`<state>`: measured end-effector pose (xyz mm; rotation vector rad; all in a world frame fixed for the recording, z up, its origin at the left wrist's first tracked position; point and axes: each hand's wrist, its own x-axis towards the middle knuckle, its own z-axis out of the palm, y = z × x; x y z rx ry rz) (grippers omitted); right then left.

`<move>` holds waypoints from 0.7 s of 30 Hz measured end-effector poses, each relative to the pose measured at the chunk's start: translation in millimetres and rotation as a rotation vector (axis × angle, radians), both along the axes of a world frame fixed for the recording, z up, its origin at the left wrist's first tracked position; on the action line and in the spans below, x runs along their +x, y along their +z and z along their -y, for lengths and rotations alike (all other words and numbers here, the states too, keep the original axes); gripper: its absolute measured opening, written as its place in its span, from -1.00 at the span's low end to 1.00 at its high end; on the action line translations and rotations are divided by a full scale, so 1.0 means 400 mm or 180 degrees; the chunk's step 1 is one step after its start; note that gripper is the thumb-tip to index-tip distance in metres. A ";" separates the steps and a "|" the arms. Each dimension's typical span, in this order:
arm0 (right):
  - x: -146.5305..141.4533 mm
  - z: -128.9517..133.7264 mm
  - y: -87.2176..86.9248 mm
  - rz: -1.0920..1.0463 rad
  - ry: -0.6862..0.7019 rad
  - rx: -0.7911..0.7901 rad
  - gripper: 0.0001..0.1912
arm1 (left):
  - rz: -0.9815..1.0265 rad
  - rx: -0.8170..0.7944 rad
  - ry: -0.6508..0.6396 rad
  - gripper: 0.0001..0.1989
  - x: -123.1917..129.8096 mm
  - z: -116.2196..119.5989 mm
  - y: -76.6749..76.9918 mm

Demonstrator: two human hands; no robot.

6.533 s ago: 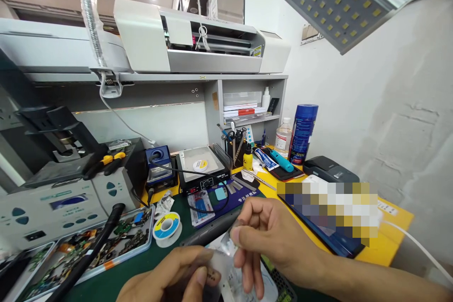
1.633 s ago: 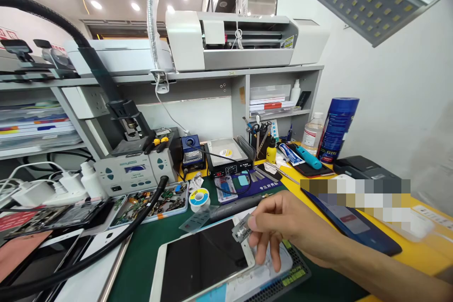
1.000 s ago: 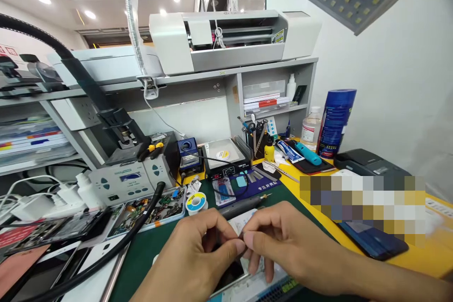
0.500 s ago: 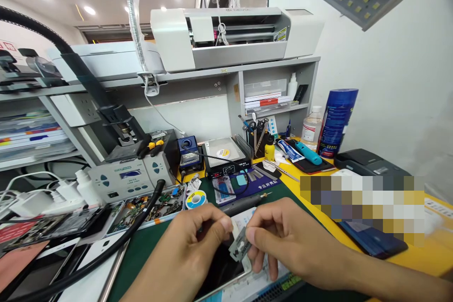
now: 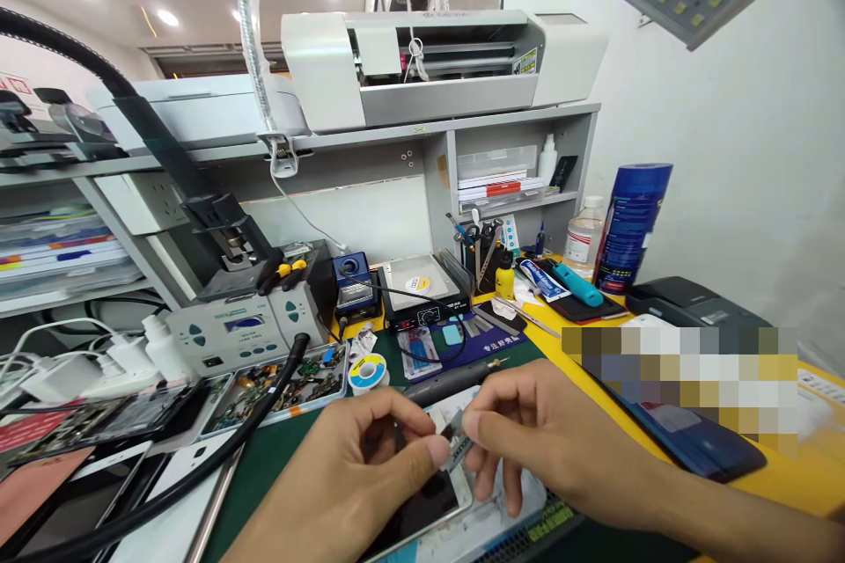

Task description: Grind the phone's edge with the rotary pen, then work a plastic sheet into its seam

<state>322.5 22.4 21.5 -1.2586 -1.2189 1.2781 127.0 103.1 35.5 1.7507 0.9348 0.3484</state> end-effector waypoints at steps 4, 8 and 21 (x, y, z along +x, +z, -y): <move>-0.002 0.002 0.007 -0.0010 0.0002 -0.0026 -0.78 | -0.0060 -0.0050 -0.0211 -0.57 0.010 0.010 0.007; -0.004 0.002 0.014 0.0029 0.0009 -0.0022 -0.78 | -0.0055 0.0183 -0.0332 -0.59 -0.003 0.015 0.018; 0.004 0.002 0.012 0.0001 -0.0034 0.0004 -0.81 | 0.0144 0.0954 0.0498 -0.43 -0.013 0.015 0.007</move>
